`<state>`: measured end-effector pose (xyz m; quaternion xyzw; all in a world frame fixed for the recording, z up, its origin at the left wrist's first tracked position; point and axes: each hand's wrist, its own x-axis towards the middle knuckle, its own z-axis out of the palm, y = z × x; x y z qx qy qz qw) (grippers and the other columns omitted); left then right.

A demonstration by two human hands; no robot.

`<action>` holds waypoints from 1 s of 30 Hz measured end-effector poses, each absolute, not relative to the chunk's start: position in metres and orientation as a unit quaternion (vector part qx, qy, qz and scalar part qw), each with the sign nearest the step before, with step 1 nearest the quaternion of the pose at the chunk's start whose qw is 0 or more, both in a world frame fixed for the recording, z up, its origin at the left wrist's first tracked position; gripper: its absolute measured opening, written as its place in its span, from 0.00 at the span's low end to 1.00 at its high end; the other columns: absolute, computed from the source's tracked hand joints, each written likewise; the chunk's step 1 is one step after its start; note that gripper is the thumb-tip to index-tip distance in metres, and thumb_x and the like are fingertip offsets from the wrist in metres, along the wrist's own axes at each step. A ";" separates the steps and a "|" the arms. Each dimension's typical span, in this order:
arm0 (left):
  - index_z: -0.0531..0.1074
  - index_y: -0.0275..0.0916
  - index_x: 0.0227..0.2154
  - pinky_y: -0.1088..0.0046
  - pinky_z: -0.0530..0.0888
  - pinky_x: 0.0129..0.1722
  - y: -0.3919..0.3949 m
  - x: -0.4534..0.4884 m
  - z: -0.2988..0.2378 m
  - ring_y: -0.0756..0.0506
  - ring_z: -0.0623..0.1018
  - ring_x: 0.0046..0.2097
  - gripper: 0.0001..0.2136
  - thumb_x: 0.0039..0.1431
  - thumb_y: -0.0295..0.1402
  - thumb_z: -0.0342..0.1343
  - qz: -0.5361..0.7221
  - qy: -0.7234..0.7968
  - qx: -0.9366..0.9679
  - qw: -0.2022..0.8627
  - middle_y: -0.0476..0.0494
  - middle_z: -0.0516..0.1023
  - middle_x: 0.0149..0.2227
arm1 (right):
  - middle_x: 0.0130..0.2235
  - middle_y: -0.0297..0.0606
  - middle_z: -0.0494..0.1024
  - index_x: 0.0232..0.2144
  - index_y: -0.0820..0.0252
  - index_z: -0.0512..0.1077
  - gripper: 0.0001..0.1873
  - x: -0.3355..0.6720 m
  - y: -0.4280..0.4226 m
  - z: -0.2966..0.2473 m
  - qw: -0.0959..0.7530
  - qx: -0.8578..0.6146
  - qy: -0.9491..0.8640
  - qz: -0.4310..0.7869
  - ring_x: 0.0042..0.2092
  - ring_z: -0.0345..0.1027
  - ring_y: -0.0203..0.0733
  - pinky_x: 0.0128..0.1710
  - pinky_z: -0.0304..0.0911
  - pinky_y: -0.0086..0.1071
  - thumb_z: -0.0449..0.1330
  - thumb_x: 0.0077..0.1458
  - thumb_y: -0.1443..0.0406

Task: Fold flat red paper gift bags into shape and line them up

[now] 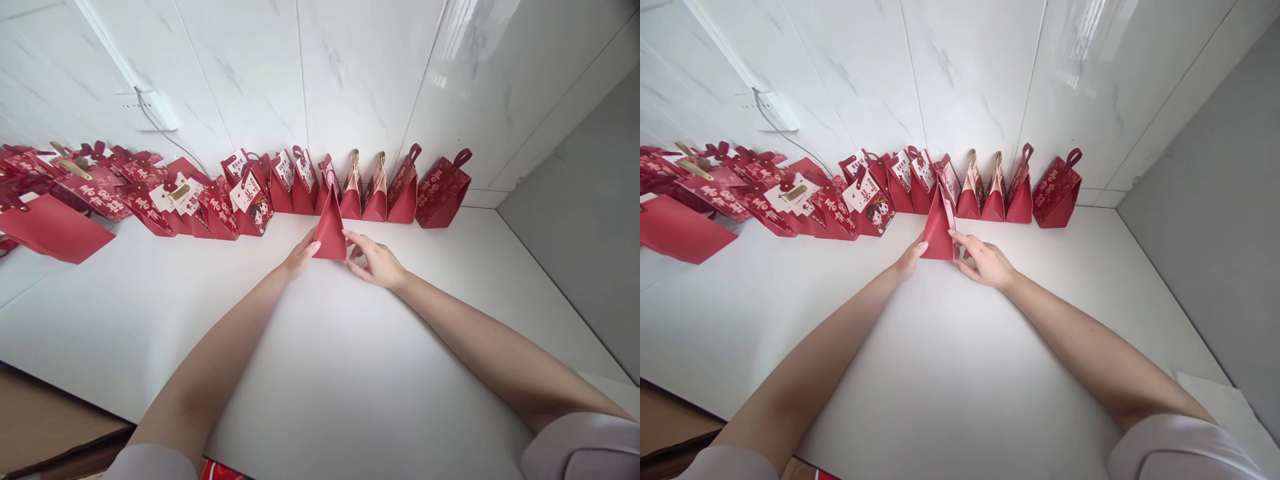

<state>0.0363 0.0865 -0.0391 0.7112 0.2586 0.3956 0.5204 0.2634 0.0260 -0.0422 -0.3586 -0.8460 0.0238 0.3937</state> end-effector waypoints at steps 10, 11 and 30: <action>0.56 0.42 0.66 0.53 0.54 0.68 0.087 0.034 -0.036 0.35 0.57 0.68 0.31 0.63 0.48 0.49 0.383 0.229 0.727 0.523 0.41 0.64 0.64 | 0.36 0.34 0.77 0.61 0.54 0.57 0.24 0.260 0.027 -0.043 0.408 -0.319 -0.855 -0.011 0.33 0.74 0.40 0.38 0.72 0.34 0.53 0.64 0.66; 0.56 0.43 0.66 0.53 0.54 0.68 0.088 0.034 -0.036 0.35 0.57 0.68 0.31 0.64 0.48 0.49 0.383 0.229 0.728 0.521 0.41 0.64 0.64 | 0.36 0.34 0.77 0.60 0.54 0.57 0.24 0.260 0.027 -0.043 0.409 -0.320 -0.854 -0.008 0.33 0.75 0.40 0.38 0.72 0.34 0.53 0.63 0.66; 0.60 0.38 0.62 0.62 0.74 0.47 0.098 0.023 -0.042 0.37 0.76 0.52 0.37 0.55 0.56 0.56 0.447 0.262 0.653 0.553 0.33 0.71 0.58 | 0.28 0.33 0.81 0.57 0.56 0.64 0.25 0.262 0.033 -0.048 0.472 -0.501 -0.699 0.192 0.28 0.76 0.44 0.35 0.71 0.36 0.57 0.62 0.51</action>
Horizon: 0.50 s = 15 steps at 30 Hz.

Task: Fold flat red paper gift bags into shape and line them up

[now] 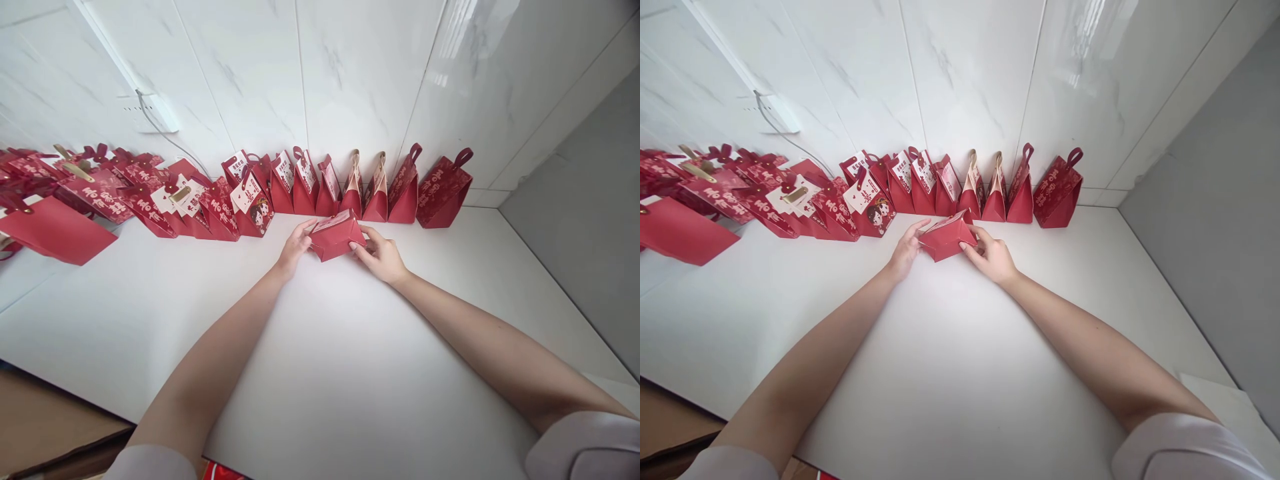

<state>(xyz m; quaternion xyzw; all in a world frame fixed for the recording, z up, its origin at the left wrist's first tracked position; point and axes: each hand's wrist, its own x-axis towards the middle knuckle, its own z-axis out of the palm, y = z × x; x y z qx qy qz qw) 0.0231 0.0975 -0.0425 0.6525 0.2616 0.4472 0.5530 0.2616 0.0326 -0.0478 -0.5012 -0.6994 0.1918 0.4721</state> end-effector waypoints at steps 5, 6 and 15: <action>0.59 0.45 0.63 0.65 0.75 0.44 0.087 0.029 -0.039 0.41 0.77 0.47 0.37 0.51 0.43 0.66 0.402 0.285 0.722 0.486 0.37 0.63 0.65 | 0.26 0.32 0.79 0.42 0.53 0.60 0.23 0.260 0.035 -0.046 0.536 -0.497 -0.621 0.282 0.24 0.73 0.43 0.28 0.69 0.34 0.61 0.56 0.45; 0.60 0.45 0.62 0.66 0.75 0.43 0.084 0.030 -0.037 0.42 0.78 0.47 0.35 0.52 0.42 0.65 0.399 0.295 0.728 0.473 0.37 0.63 0.65 | 0.25 0.31 0.79 0.39 0.52 0.59 0.23 0.260 0.035 -0.046 0.540 -0.494 -0.615 0.292 0.23 0.73 0.43 0.27 0.68 0.34 0.61 0.56 0.45; 0.68 0.38 0.54 0.61 0.74 0.52 0.084 0.031 -0.036 0.39 0.75 0.54 0.25 0.56 0.43 0.62 0.441 0.287 0.708 0.472 0.34 0.70 0.60 | 0.17 0.30 0.72 0.23 0.54 0.60 0.25 0.262 0.033 -0.046 0.454 -0.482 -0.692 0.287 0.21 0.66 0.39 0.28 0.64 0.32 0.53 0.62 0.44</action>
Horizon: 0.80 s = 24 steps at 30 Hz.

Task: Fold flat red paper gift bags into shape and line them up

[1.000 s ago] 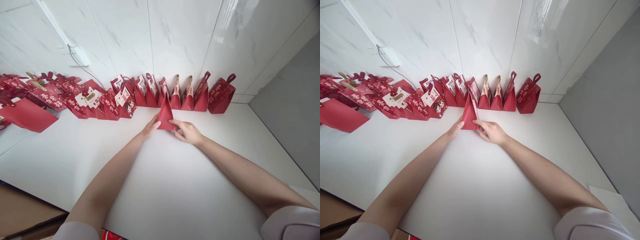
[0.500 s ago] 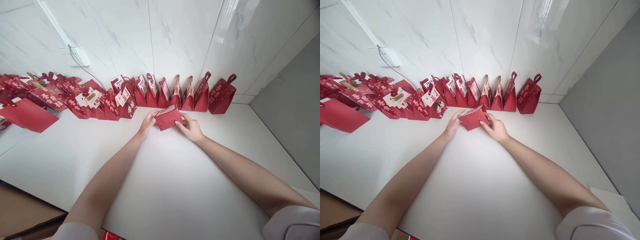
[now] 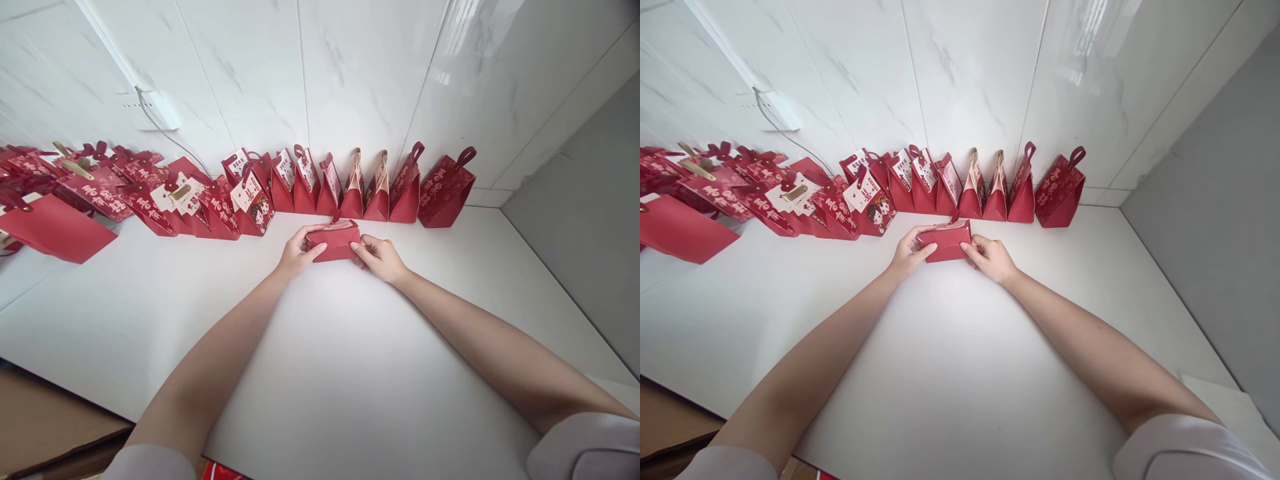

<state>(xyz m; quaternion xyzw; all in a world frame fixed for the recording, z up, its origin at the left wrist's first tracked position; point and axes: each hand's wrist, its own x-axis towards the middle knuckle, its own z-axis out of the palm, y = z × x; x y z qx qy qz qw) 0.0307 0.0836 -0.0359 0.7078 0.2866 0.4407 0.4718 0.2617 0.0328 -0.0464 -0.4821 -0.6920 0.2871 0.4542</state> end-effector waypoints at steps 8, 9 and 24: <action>0.70 0.39 0.53 0.69 0.75 0.36 0.083 0.029 -0.035 0.47 0.77 0.36 0.24 0.56 0.44 0.62 0.430 0.329 0.715 0.443 0.36 0.74 0.55 | 0.18 0.29 0.72 0.22 0.54 0.61 0.24 0.262 0.032 -0.045 0.445 -0.481 -0.703 0.276 0.21 0.65 0.38 0.28 0.63 0.32 0.53 0.63 0.46; 0.70 0.39 0.52 0.70 0.75 0.35 0.083 0.029 -0.034 0.48 0.77 0.35 0.24 0.56 0.44 0.62 0.428 0.331 0.715 0.442 0.36 0.75 0.54 | 0.18 0.29 0.72 0.22 0.54 0.61 0.24 0.262 0.032 -0.045 0.446 -0.481 -0.703 0.275 0.21 0.65 0.38 0.28 0.64 0.33 0.53 0.63 0.46; 0.69 0.39 0.54 0.59 0.73 0.54 0.086 0.030 -0.040 0.37 0.74 0.56 0.29 0.49 0.39 0.68 0.419 0.307 0.722 0.456 0.35 0.70 0.60 | 0.18 0.28 0.71 0.22 0.54 0.59 0.24 0.265 0.034 -0.049 0.438 -0.473 -0.710 0.285 0.20 0.62 0.37 0.25 0.61 0.31 0.57 0.60 0.46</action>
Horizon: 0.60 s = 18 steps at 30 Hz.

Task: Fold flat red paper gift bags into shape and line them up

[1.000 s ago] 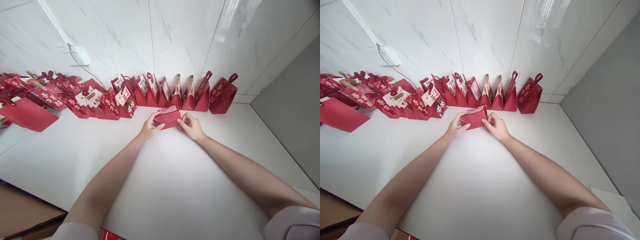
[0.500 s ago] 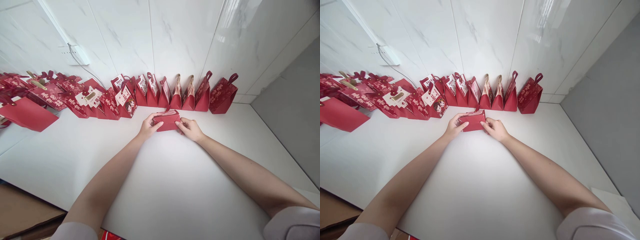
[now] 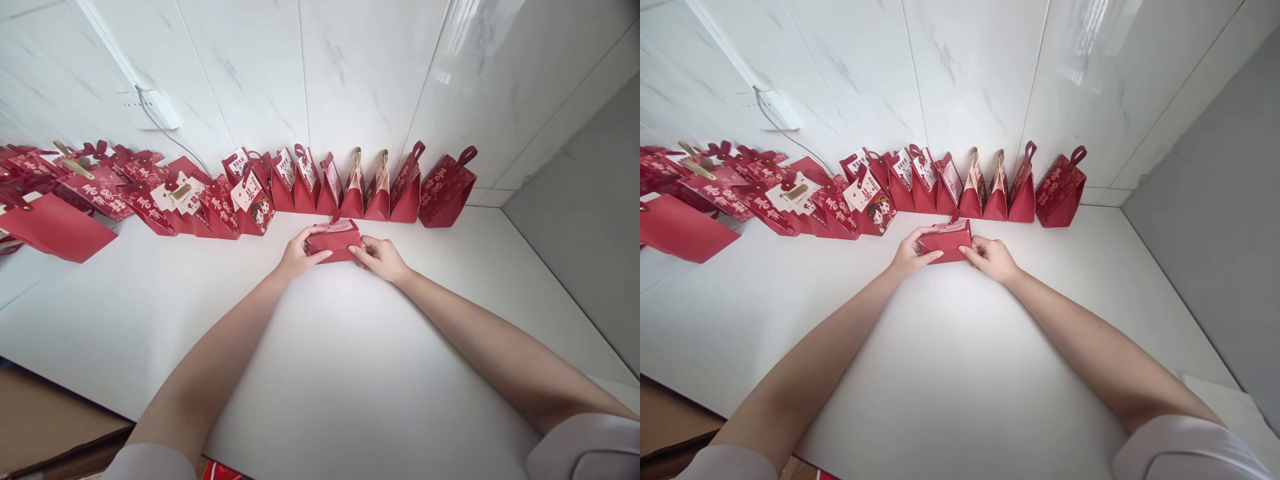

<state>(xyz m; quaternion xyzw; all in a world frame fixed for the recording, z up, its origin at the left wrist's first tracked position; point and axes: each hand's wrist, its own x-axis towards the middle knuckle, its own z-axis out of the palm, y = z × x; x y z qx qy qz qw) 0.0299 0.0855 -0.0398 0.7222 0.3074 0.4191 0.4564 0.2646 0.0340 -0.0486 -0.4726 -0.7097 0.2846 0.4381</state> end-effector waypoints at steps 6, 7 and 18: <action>0.69 0.39 0.53 0.58 0.72 0.55 0.085 0.030 -0.037 0.37 0.73 0.57 0.27 0.50 0.40 0.67 0.419 0.302 0.734 0.440 0.35 0.70 0.59 | 0.19 0.29 0.72 0.22 0.54 0.61 0.23 0.265 0.034 -0.048 0.423 -0.476 -0.724 0.263 0.21 0.62 0.38 0.26 0.62 0.31 0.56 0.61 0.48; 0.70 0.39 0.53 0.59 0.72 0.55 0.085 0.029 -0.037 0.37 0.73 0.57 0.27 0.50 0.40 0.67 0.419 0.302 0.735 0.440 0.35 0.70 0.59 | 0.19 0.29 0.72 0.22 0.54 0.61 0.23 0.265 0.034 -0.048 0.422 -0.477 -0.726 0.261 0.21 0.62 0.38 0.26 0.62 0.31 0.56 0.62 0.48; 0.72 0.39 0.53 0.63 0.71 0.56 0.087 0.029 -0.037 0.38 0.72 0.59 0.25 0.51 0.38 0.67 0.416 0.296 0.741 0.436 0.37 0.72 0.59 | 0.20 0.30 0.73 0.23 0.55 0.62 0.22 0.266 0.035 -0.049 0.407 -0.483 -0.736 0.243 0.22 0.63 0.37 0.28 0.62 0.31 0.54 0.63 0.49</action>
